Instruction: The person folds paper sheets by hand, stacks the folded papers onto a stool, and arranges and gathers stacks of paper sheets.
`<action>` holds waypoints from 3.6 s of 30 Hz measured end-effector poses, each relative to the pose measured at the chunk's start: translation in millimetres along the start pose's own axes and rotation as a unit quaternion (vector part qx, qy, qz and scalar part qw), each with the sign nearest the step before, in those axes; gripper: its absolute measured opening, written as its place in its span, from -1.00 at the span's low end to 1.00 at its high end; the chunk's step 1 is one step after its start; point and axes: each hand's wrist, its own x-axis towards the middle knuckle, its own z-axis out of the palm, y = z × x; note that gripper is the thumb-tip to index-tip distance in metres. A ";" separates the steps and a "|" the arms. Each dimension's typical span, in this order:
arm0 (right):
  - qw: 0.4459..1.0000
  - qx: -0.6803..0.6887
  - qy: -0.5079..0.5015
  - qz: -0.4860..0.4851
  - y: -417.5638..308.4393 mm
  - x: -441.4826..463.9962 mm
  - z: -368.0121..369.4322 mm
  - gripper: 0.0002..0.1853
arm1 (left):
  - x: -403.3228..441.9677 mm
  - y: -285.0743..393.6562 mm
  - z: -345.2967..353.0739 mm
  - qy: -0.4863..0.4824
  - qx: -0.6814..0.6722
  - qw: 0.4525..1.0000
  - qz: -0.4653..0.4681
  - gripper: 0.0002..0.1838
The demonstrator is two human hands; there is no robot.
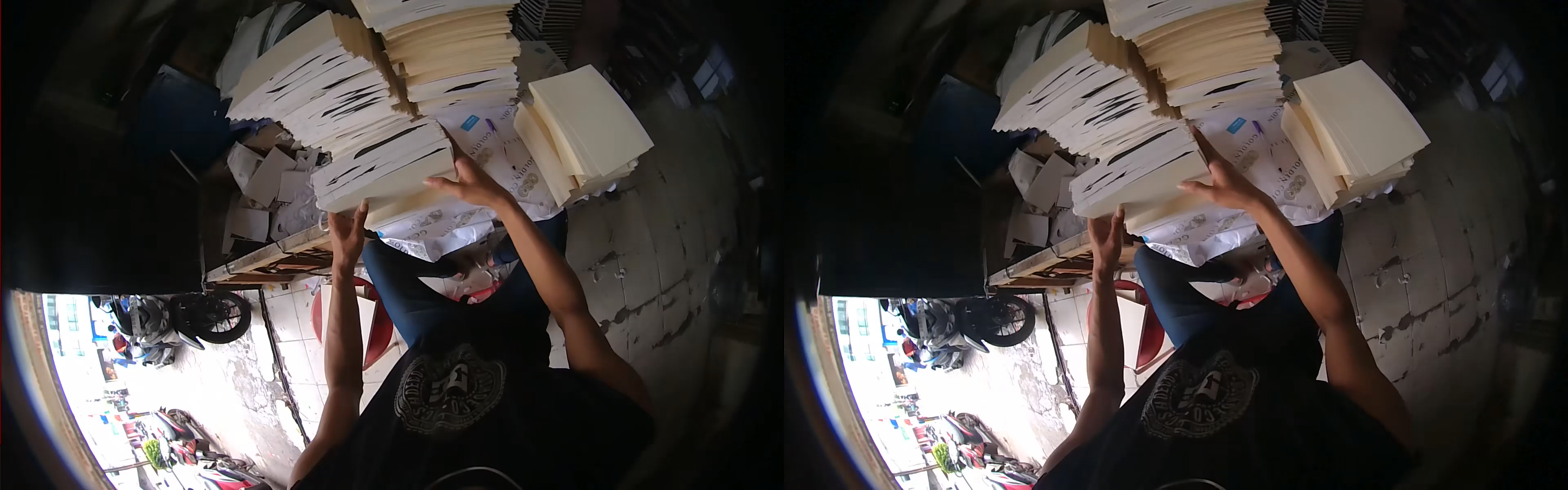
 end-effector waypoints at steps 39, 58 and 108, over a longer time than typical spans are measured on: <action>0.938 0.022 0.095 0.333 4.2 37.9 -43.7 -0.15 | 83.1 -29.8 -34.7 0.035 0.101 0.933 -0.344 -0.20; 0.957 0.155 0.184 0.164 115.4 -0.9 12.4 -0.07 | 43.7 -86.0 19.0 -0.034 -0.397 0.915 -0.064 -0.01; 0.826 -0.457 0.092 -0.317 -166.5 277.1 97.7 -0.22 | -237.8 -213.7 -160.3 0.188 0.494 0.766 -0.366 -0.23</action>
